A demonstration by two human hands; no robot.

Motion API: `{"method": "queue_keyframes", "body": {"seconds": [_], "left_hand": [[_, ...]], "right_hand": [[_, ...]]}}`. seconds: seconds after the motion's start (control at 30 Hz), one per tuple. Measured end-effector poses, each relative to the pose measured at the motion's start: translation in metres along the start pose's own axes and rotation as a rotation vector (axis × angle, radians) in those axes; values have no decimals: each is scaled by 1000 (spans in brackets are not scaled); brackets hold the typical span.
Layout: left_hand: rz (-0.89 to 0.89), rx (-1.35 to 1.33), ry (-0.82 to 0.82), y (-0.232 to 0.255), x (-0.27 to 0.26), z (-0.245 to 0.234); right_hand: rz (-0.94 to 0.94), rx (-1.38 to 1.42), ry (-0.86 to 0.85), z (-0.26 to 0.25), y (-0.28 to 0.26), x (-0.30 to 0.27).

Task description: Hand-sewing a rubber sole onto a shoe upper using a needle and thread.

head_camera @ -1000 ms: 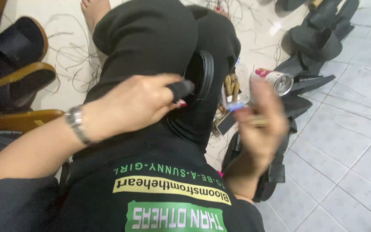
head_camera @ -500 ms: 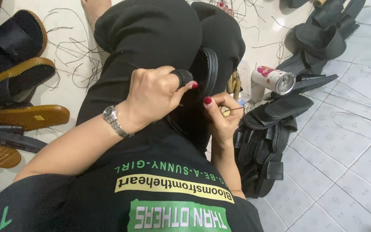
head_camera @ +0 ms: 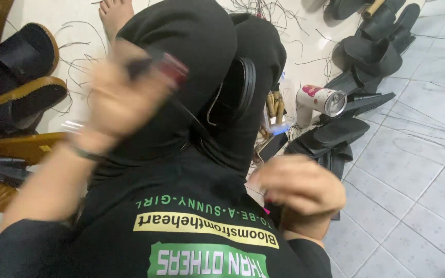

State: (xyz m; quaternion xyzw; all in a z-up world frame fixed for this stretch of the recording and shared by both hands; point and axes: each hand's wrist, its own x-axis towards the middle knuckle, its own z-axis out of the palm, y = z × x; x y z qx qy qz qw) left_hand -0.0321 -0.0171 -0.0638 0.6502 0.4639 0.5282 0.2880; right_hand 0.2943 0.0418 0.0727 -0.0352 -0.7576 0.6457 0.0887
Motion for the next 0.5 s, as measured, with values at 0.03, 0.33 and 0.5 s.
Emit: {"method": "queue_keyframes", "body": {"seconds": [0.03,0.33,0.5], "left_hand": [[-113,299,150,-47,-32,-32],[-776,1139,-244,-224,-137,-145],[-463,811,-521,17,80,-26]], "right_hand": [[173,-212,151,0,5,-8],[527,-1107,260,6,24,4],[563,-1165,240,8,13,21]]}}
